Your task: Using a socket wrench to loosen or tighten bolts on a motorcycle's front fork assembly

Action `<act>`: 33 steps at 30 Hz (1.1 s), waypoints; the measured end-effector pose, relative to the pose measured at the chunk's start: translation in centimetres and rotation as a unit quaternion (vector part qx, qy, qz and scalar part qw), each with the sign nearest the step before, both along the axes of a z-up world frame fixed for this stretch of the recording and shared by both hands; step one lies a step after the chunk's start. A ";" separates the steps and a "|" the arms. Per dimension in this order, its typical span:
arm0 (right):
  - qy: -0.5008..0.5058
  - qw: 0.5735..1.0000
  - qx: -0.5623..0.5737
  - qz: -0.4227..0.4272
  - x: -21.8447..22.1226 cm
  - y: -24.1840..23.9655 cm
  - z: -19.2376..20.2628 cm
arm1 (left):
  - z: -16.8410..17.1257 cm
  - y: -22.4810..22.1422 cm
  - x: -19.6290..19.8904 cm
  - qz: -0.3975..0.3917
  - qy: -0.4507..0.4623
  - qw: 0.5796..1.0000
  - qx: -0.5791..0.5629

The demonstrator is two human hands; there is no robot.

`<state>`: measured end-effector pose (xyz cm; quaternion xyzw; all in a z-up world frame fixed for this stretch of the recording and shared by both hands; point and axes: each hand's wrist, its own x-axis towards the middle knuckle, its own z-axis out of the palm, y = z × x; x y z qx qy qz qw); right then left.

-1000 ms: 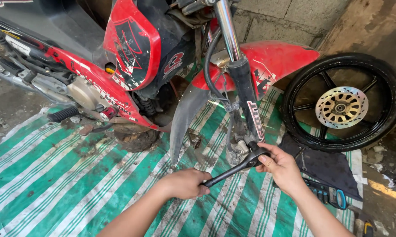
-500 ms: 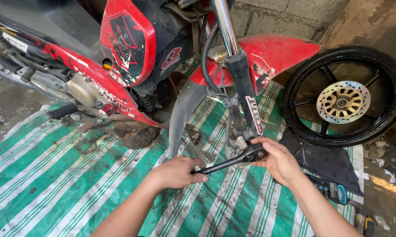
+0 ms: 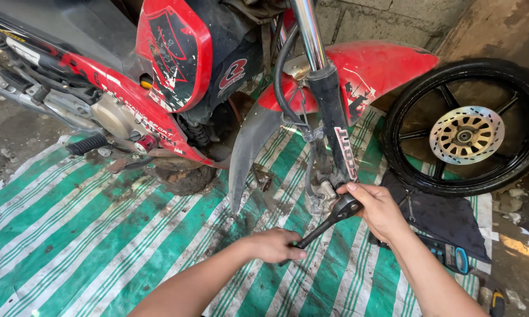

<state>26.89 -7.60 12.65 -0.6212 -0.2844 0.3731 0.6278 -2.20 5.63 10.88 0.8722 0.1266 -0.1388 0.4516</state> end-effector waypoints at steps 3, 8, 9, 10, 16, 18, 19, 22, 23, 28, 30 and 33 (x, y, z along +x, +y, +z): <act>-0.003 1.000 -0.004 -0.011 -0.6 0.2 0.7 | 2.2 1.8 -1.9 0.042 0.032 0.999 0.009; 0.004 1.000 -0.006 -0.027 -0.5 0.6 0.1 | 12.1 2.1 -5.6 0.156 0.021 0.983 0.100; 0.007 1.000 -0.005 -0.028 -0.5 0.7 0.0 | 14.8 1.7 -6.3 0.207 0.012 0.971 0.122; 0.007 1.000 -0.005 -0.028 -0.6 0.6 0.2 | 15.1 1.6 -6.2 0.207 0.012 0.971 0.122; -0.001 0.999 -0.019 -0.029 -0.6 0.4 0.6 | 13.1 1.2 -5.2 0.239 0.018 0.953 0.188; -0.041 0.998 -0.040 -0.031 -0.9 0.2 1.3 | 8.4 1.7 -4.1 0.140 0.053 0.976 0.158; -0.041 0.998 -0.040 -0.031 -0.9 0.3 1.4 | 6.1 1.3 -3.2 0.140 0.053 0.976 0.157; -0.079 0.996 -0.046 -0.026 -1.5 0.2 2.6 | 0.3 -0.7 -0.2 0.054 0.030 0.995 0.079; -0.093 0.994 -0.063 -0.001 -1.9 0.2 3.6 | -0.7 -1.7 1.1 0.049 0.057 0.996 0.054; -0.067 0.995 -0.049 0.057 -2.5 0.1 5.3 | -5.7 -5.1 5.9 0.050 0.024 0.998 -0.018; -0.056 0.994 -0.037 0.082 -2.1 -0.1 5.2 | -6.6 -5.3 7.0 0.054 0.006 0.998 -0.022; -0.040 0.992 -0.022 0.120 -1.1 -0.5 4.7 | -7.9 -5.7 8.5 0.061 -0.023 0.997 -0.031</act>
